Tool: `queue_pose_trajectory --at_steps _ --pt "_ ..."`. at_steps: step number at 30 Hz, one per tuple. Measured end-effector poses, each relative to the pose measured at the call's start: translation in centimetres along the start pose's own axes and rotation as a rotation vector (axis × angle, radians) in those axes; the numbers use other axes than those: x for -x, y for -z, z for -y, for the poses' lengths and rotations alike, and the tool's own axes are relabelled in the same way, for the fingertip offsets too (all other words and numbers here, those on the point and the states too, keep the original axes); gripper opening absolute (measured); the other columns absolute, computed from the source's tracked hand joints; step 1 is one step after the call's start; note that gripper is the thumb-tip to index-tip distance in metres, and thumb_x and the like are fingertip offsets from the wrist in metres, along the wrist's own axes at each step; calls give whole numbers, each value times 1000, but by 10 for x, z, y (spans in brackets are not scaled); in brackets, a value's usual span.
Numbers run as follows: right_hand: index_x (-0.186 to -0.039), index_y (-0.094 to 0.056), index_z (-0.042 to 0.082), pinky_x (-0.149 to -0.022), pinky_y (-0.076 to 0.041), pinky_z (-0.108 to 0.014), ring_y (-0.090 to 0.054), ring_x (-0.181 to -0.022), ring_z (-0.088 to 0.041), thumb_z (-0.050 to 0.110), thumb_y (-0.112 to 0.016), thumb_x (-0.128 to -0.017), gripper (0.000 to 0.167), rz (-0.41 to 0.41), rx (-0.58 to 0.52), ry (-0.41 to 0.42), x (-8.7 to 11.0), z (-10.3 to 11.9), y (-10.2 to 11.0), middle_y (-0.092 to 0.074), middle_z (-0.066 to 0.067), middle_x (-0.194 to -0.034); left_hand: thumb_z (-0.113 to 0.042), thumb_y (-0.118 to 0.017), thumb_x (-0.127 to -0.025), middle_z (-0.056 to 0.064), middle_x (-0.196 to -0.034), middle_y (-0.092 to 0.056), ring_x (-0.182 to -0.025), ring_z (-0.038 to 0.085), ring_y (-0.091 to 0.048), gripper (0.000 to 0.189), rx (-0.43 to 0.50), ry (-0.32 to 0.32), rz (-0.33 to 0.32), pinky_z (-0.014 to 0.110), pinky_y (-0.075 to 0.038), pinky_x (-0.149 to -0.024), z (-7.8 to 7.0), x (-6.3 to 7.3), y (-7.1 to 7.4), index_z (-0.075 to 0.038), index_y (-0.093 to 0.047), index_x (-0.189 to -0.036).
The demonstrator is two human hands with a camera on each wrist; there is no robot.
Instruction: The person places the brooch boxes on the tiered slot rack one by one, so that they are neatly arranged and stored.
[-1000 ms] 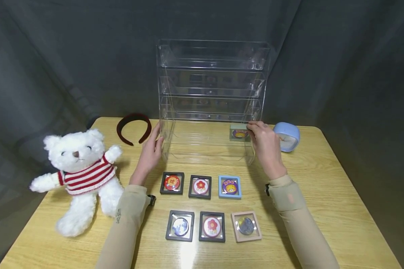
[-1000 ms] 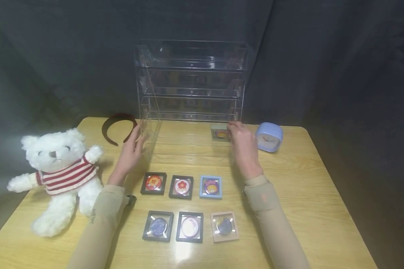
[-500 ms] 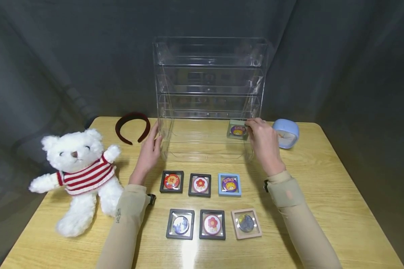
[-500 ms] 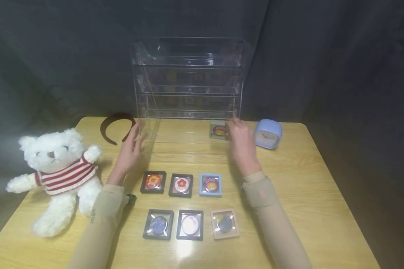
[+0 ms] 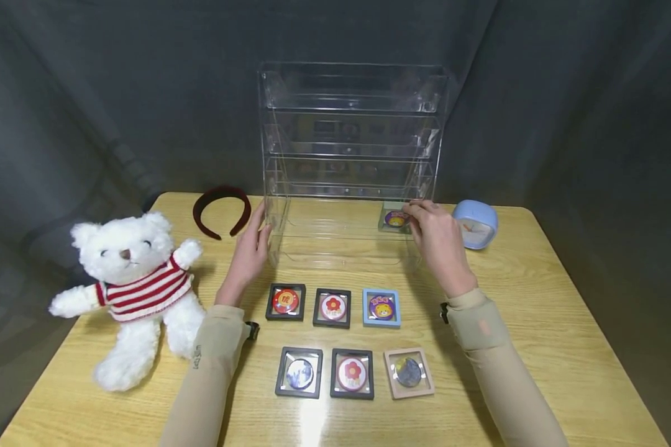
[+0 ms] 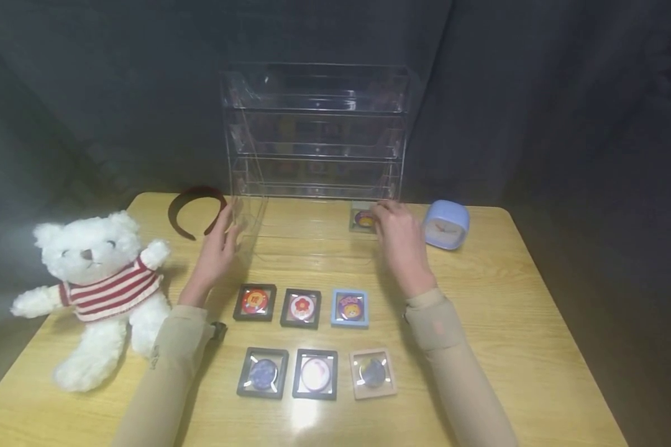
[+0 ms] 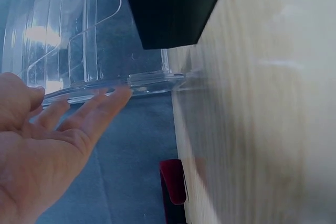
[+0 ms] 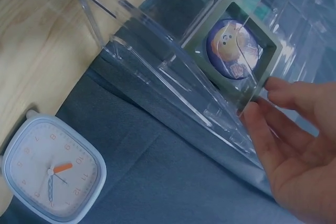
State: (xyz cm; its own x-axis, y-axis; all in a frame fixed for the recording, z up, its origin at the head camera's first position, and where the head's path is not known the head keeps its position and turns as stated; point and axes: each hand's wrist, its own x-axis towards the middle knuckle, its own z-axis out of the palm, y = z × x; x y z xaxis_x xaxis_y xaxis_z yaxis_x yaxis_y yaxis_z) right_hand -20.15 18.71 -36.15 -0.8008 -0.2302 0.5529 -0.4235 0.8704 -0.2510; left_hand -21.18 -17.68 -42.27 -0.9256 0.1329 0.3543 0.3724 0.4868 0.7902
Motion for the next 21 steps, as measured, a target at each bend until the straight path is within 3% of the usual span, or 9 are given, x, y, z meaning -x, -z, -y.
queue_pose_trajectory --at_steps 3,11,15,21 --pt "-118 -77 -8 -80 -59 -56 -70 -104 -47 -13 -68 -98 22 3 -18 9 0 0 1 -72 -28 -122 -7 -40 -117 26 -168 -34 -135 51 -55 57 6 8 -1 60 -50 -104 -1 0 0 -9 -23 -172" --pt "-131 -71 -6 -64 -55 -49 -69 -85 -40 -11 -62 -100 33 -21 -56 6 4 -1 3 -73 -27 -113 -5 -39 -116 24 -170 -31 -139 48 -52 59 -8 14 10 57 -49 -98 -1 2 -1 -8 -21 -172" --pt "-135 -69 -4 -65 -55 -51 -71 -91 -43 -7 -62 -101 34 -33 -68 7 8 1 8 -73 -27 -119 -5 -38 -117 23 -171 -30 -141 48 -51 59 1 13 17 58 -48 -105 -1 2 0 -10 -20 -173" --pt "-137 -69 -2 -83 -57 -61 -68 -113 -49 -4 -65 -100 37 -29 -120 -19 16 3 18 -70 -26 -132 -5 -38 -117 24 -171 -30 -140 48 -51 59 10 3 16 58 -45 -111 -1 0 0 -10 -20 -173"
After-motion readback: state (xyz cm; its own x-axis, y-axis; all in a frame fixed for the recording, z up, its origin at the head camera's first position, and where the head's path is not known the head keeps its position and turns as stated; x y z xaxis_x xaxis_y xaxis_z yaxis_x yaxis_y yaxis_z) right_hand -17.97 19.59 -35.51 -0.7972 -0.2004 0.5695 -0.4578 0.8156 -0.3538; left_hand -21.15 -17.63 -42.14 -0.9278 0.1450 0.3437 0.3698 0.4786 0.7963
